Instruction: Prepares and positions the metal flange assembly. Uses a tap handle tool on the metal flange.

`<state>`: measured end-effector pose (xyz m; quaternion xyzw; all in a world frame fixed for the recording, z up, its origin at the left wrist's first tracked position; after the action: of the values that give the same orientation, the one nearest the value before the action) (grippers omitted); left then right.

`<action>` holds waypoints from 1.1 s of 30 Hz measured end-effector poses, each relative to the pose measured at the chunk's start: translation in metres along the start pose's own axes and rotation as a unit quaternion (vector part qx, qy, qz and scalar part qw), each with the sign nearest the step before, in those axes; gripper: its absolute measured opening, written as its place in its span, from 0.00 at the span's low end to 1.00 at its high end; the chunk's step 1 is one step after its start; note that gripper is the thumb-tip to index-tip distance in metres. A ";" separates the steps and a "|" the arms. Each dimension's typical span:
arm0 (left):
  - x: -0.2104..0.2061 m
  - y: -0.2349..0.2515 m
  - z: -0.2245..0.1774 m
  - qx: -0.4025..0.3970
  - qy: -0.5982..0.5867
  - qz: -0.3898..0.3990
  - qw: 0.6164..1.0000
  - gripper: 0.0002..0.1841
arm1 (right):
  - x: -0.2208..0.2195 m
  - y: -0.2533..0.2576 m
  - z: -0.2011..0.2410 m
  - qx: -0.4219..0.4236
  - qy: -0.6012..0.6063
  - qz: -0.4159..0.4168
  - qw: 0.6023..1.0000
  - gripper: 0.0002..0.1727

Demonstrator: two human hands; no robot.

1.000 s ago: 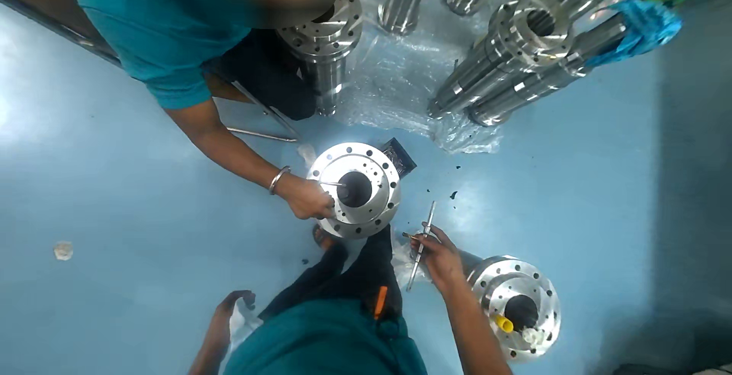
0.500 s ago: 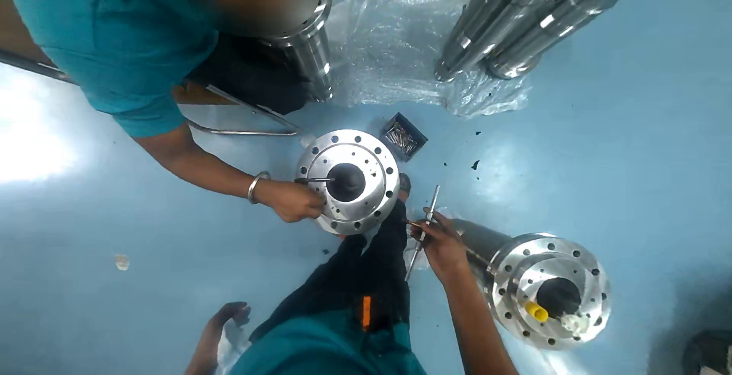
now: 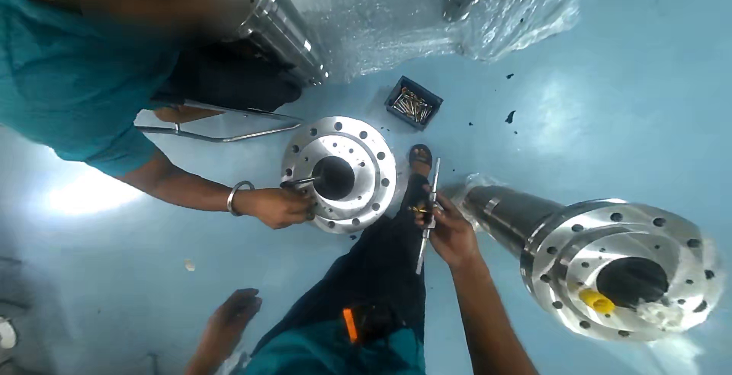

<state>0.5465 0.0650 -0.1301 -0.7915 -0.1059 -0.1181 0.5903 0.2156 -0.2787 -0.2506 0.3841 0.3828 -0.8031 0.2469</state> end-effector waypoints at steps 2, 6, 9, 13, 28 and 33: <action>0.004 -0.002 -0.010 0.003 0.012 0.000 1.000 0.21 | 0.005 0.001 -0.011 0.023 0.067 0.046 0.996 0.28; 0.011 0.000 -0.026 0.006 0.053 0.020 0.998 0.22 | 0.007 0.004 -0.033 0.081 0.171 0.118 0.975 0.28; 0.006 -0.003 -0.055 0.026 0.072 0.018 0.997 0.20 | 0.008 0.005 -0.053 0.105 0.218 0.119 0.963 0.29; -0.002 -0.003 -0.090 0.015 0.090 0.025 0.996 0.19 | 0.005 0.003 -0.080 0.116 0.263 0.089 0.954 0.28; -0.007 0.005 -0.108 0.022 0.103 0.037 0.994 0.18 | 0.014 0.015 -0.086 0.123 0.308 0.108 0.937 0.28; -0.014 0.001 -0.124 0.046 0.109 0.046 0.992 0.18 | 0.013 0.017 -0.085 0.120 0.303 0.103 0.940 0.28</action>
<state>0.5262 -0.0545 -0.1014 -0.7496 -0.0099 -0.1714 0.6392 0.2557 -0.2217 -0.3031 0.6732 0.2986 -0.6591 0.1527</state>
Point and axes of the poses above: each hand's wrist, its own y-axis towards the middle knuckle, its own x-axis out of the back of the hand, z = x × y, the point moved 5 cm from there along y, towards the middle knuckle, and after that the axes turned 11 degrees about z, right-handed, at the moved point
